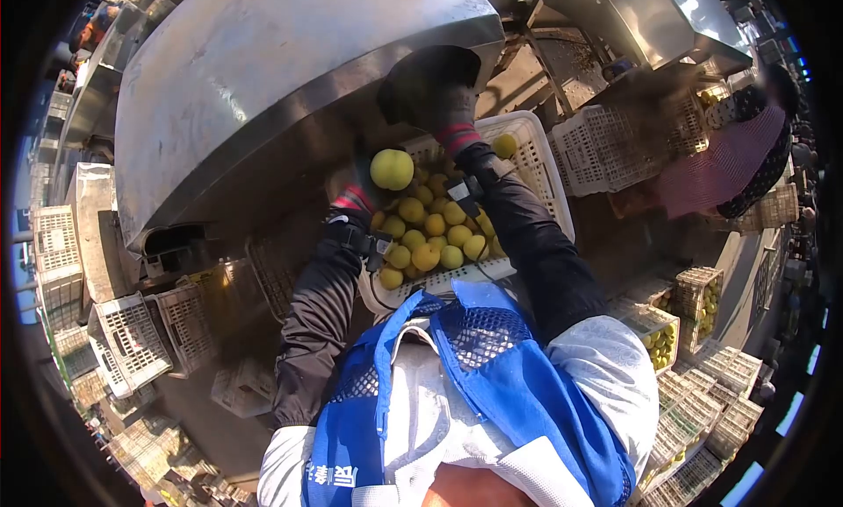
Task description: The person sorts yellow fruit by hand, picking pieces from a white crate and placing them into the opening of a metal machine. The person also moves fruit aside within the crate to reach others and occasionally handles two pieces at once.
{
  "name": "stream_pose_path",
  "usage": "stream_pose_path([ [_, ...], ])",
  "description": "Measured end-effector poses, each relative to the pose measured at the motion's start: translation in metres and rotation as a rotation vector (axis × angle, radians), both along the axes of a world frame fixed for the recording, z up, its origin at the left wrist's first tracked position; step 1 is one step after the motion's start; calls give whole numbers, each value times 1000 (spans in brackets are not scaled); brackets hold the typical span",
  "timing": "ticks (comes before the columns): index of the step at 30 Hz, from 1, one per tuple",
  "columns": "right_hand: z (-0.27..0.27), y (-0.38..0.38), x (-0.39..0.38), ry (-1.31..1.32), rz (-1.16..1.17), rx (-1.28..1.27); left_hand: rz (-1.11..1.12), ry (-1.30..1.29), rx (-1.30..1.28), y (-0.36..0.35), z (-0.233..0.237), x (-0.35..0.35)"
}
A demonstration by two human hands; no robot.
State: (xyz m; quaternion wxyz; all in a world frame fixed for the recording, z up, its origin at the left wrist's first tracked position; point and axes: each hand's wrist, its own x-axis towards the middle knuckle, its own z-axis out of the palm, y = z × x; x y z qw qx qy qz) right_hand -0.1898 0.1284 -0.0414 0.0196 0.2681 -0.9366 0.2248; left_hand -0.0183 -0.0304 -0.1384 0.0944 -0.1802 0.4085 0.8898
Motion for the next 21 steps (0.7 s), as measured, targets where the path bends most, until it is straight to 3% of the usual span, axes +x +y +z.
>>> stream_pose_path([
  [1, -1, 1, 3, 266, -39, -135, 70, 45, -118, -1, -19, -1],
  [2, 2, 9, 11, 268, -35, -130, 144, 92, -233, 0, -28, -1],
  [4, 16, 31, 44, -72, -30, -592, -90, 63, -1130, 32, 90, 8],
  [5, 22, 39, 64, -240, 34, -618, -175, 13, -1534, 50, 152, 12],
  [6, 28, 46, 84, -407, 95, -641, -179, 16, -1531, 41, 123, 10],
  [8, 40, 57, 116, -366, 87, -441, -53, 265, -1583, 21, 44, 1],
  [10, 21, 58, 121, -221, 111, -339, -43, 296, -1603, 32, 54, -3],
  [13, 18, 57, 115, -161, 94, -490, 3, 333, -1663, 40, 59, -11],
  [14, 18, 56, 110, -87, 44, -492, 24, 337, -1690, 41, 55, -11],
  [15, 17, 55, 104, -14, -2, -492, 27, 334, -1690, 36, 22, -9],
  [17, 6, 46, 81, 104, -22, -403, 64, 93, -803, 21, -65, -1],
  [18, 0, 38, 65, 219, -50, -314, 66, 83, -801, 19, -61, 6],
  [20, -20, 12, 23, 430, -23, -217, 68, -391, 34, 21, -36, 37],
  [21, -27, -2, 3, 373, 28, -287, 71, -434, 52, 28, -11, 48],
])
